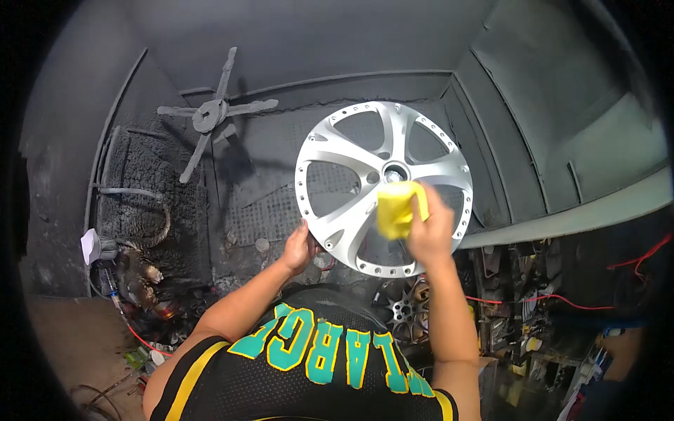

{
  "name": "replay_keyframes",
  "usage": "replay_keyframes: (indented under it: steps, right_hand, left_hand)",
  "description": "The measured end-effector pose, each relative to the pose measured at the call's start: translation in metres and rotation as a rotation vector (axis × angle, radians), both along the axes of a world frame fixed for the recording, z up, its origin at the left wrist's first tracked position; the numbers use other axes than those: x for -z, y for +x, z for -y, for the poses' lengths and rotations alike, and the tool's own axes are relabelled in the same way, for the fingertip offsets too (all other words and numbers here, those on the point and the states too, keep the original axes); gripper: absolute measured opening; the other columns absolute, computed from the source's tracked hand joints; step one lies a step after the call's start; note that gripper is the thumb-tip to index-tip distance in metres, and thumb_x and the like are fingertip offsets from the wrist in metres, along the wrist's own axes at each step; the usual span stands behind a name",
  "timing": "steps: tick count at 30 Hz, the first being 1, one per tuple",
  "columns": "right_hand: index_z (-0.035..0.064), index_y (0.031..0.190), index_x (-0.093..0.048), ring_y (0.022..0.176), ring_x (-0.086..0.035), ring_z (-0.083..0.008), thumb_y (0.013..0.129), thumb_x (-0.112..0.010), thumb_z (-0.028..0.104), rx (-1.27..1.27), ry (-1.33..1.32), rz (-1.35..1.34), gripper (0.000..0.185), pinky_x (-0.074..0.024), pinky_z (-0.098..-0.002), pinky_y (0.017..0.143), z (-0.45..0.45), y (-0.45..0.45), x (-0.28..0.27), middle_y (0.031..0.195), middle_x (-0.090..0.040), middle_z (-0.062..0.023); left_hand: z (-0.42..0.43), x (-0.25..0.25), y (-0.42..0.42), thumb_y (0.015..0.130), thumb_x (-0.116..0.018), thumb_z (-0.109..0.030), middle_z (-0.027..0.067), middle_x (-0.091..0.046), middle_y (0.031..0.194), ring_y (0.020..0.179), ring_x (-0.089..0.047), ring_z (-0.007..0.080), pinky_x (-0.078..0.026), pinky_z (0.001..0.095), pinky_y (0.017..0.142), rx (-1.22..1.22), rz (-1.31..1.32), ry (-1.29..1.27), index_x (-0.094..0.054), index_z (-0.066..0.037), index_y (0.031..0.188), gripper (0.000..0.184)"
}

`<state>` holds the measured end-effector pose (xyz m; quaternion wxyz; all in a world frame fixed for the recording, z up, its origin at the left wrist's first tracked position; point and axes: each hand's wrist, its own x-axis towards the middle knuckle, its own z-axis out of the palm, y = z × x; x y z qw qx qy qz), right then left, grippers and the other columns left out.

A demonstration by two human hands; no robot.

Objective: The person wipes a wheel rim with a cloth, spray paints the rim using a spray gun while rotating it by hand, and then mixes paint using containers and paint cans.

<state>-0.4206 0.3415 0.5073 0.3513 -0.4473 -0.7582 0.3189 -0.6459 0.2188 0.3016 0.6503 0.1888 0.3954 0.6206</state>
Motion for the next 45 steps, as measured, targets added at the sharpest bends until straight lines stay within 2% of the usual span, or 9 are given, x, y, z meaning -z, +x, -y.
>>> replay_keyframes:
  steps: [8,9,13,16,21,26,27,37,45]
  right_hand:
    - [0.0034,0.120,-0.063,0.109,-0.065,-0.0404,0.086,-0.055,0.007,-0.322,-0.099,0.291,0.036,-0.0489,-0.0493,0.096,-0.070,-0.160,0.052,0.119,-0.068,-0.0227]
    - [0.0063,0.123,-0.064,0.106,-0.067,-0.0375,0.081,-0.059,0.003,-0.547,0.372,0.427,0.043,-0.0537,-0.0441,0.088,-0.071,-0.178,0.108,0.114,-0.066,-0.0293]
    - [0.0069,0.111,-0.067,0.094,-0.067,-0.0435,0.078,-0.061,0.006,-0.807,-0.006,0.650,0.034,-0.0549,-0.0470,0.081,0.026,-0.184,0.076,0.094,-0.068,-0.0276]
    - [0.0055,0.105,-0.067,0.085,-0.068,-0.0447,0.079,-0.060,0.004,-0.692,-0.084,0.435,0.027,-0.0548,-0.0474,0.075,0.010,-0.175,0.068,0.088,-0.068,-0.0245]
    - [0.0052,0.115,-0.066,0.098,-0.070,-0.0347,0.090,-0.063,0.005,-0.421,0.410,0.020,0.025,-0.0556,-0.0398,0.082,-0.069,-0.220,-0.008,0.104,-0.072,-0.0167]
    - [0.0082,0.122,-0.063,0.113,-0.064,-0.0322,0.089,-0.062,0.008,-0.879,0.268,0.889,0.034,-0.0529,-0.0425,0.094,-0.145,-0.223,0.045,0.118,-0.069,-0.0113]
    - [0.0088,0.126,-0.062,0.120,-0.061,-0.0319,0.091,-0.057,0.010,-0.952,0.444,0.531,0.036,-0.0506,-0.0424,0.098,-0.172,-0.210,0.076,0.122,-0.067,-0.0123]
    - [0.0166,0.133,-0.064,0.110,-0.067,-0.0371,0.086,-0.055,0.005,-0.088,-0.010,1.038,0.049,-0.0520,-0.0451,0.094,-0.291,-0.030,0.051,0.118,-0.068,-0.0228]
    - [0.0125,0.139,-0.059,0.104,-0.067,-0.0426,0.081,-0.056,-0.003,0.078,0.084,0.520,0.060,-0.0536,-0.0458,0.090,-0.156,0.188,0.104,0.113,-0.067,-0.0273]
  left_hand:
    - [0.002,0.020,-0.004,0.107,-0.031,-0.056,0.0124,-0.066,0.116,0.097,-0.067,0.0247,-0.055,0.0402,0.082,0.070,0.008,-0.038,-0.046,-0.005,0.137,0.061]
    - [0.003,0.028,-0.006,0.107,-0.031,-0.056,0.0124,-0.066,0.116,0.097,-0.067,0.0247,-0.055,0.0402,0.082,0.061,0.014,-0.033,-0.046,-0.005,0.137,0.061]
    - [0.016,0.069,0.004,0.106,-0.041,-0.018,0.0127,-0.066,0.112,0.105,-0.065,0.0228,-0.053,0.0391,0.092,-0.115,-0.409,0.070,-0.050,-0.002,0.134,0.033]
    - [0.014,0.052,-0.016,0.109,-0.037,-0.027,0.0099,-0.064,0.116,0.115,-0.059,0.0223,-0.048,0.0381,0.098,0.202,-0.149,0.045,-0.049,-0.003,0.135,0.038]
    - [0.006,0.017,-0.014,0.110,-0.030,-0.048,0.0052,-0.065,0.101,0.078,-0.063,0.0148,-0.050,0.0287,0.073,0.202,-0.006,0.001,-0.051,-0.009,0.126,0.047]
    - [0.008,0.005,-0.019,0.109,-0.032,-0.048,0.0075,-0.064,0.101,0.079,-0.063,0.0159,-0.052,0.0303,0.074,0.187,0.026,-0.098,-0.051,-0.007,0.126,0.048]
    - [0.008,0.004,-0.019,0.109,-0.031,-0.049,0.0079,-0.064,0.101,0.079,-0.063,0.0161,-0.052,0.0304,0.074,0.179,0.012,-0.108,-0.051,-0.007,0.127,0.049]
    - [0.008,0.013,-0.018,0.107,-0.033,-0.054,0.0078,-0.066,0.097,0.078,-0.063,0.0157,-0.053,0.0284,0.068,0.138,-0.042,-0.093,-0.053,-0.004,0.124,0.056]
    - [0.000,0.008,0.004,0.107,-0.034,-0.053,0.0051,-0.067,0.100,0.079,-0.060,0.0159,-0.047,0.0315,0.068,-0.256,-0.097,-0.129,-0.059,-0.006,0.122,0.054]
